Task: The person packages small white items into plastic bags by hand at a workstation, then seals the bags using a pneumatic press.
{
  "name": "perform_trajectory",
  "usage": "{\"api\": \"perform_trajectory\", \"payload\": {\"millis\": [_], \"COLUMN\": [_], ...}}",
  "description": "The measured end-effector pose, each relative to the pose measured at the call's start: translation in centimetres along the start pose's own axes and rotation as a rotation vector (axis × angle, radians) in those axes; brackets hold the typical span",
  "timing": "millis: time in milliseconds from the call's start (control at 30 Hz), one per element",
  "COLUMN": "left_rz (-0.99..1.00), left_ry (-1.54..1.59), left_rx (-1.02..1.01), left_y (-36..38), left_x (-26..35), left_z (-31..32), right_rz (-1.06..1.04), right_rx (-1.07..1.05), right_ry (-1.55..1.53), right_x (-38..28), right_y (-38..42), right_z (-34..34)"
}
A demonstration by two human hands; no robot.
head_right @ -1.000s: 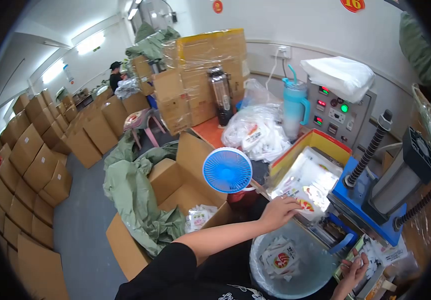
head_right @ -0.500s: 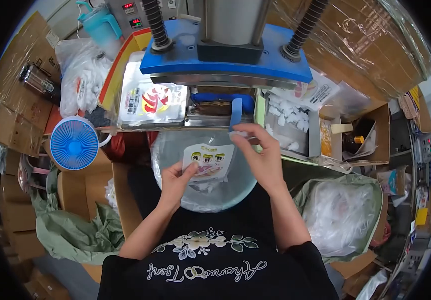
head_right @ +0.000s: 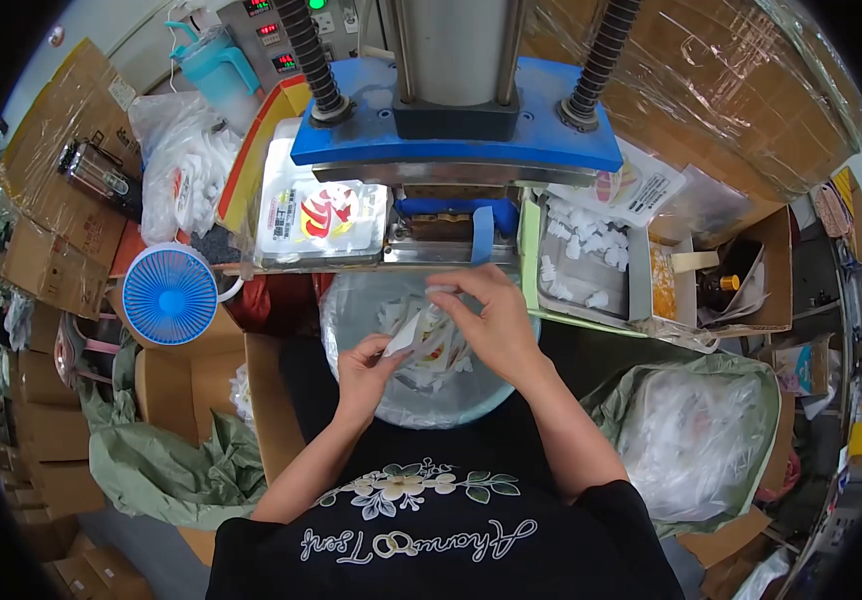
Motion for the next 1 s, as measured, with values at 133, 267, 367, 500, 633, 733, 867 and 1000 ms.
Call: {"api": "perform_trajectory", "payload": {"millis": [133, 267, 367, 500, 633, 733, 867, 1000], "left_rz": [-0.055, -0.073, -0.045, 0.054, 0.049, -0.047, -0.049, 0.095], "left_ry": [-0.135, -0.169, -0.173, -0.346, -0.369, -0.299, -0.325, -0.415], "left_rx": [-0.043, -0.143, -0.06, -0.028, -0.1, -0.179, -0.155, -0.11], "left_y": [-0.1, -0.4, -0.7, -1.0, -1.1, -1.0, -1.5, -2.1], "left_x": [-0.1, -0.2, 0.6, 1.0, 0.8, 1.4, 2.4, 2.1], "left_z": [-1.2, -1.8, -1.2, -1.3, -1.3, -0.8, -0.1, -0.3], "right_rz": [0.006, -0.019, -0.045, -0.122, -0.126, -0.073, -0.063, -0.143], "right_rx": [-0.141, -0.19, -0.109, -0.204, -0.302, -0.276, -0.173, -0.218], "right_ry": [0.205, 0.173, 0.156, 0.466, 0.426, 0.209, 0.19, 0.367], "right_x": [-0.1, 0.0, -0.4, -0.6, 0.9, 1.2, 0.3, 0.0], "right_y": [0.2, -0.1, -0.7, -0.7, -0.5, -0.9, -1.3, -0.7], "right_z": [-0.5, -0.7, -1.4, -2.0, -1.0, -0.6, -2.1, -3.2]}}
Point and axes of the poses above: each hand's wrist, its own y-axis away from the middle knuckle, its own z-axis out of the palm, x = y × z, the point moved 2 cm from there along -y, towards the middle knuckle, and after that the axes turned 7 degrees about -x, right-handed, at the moved point
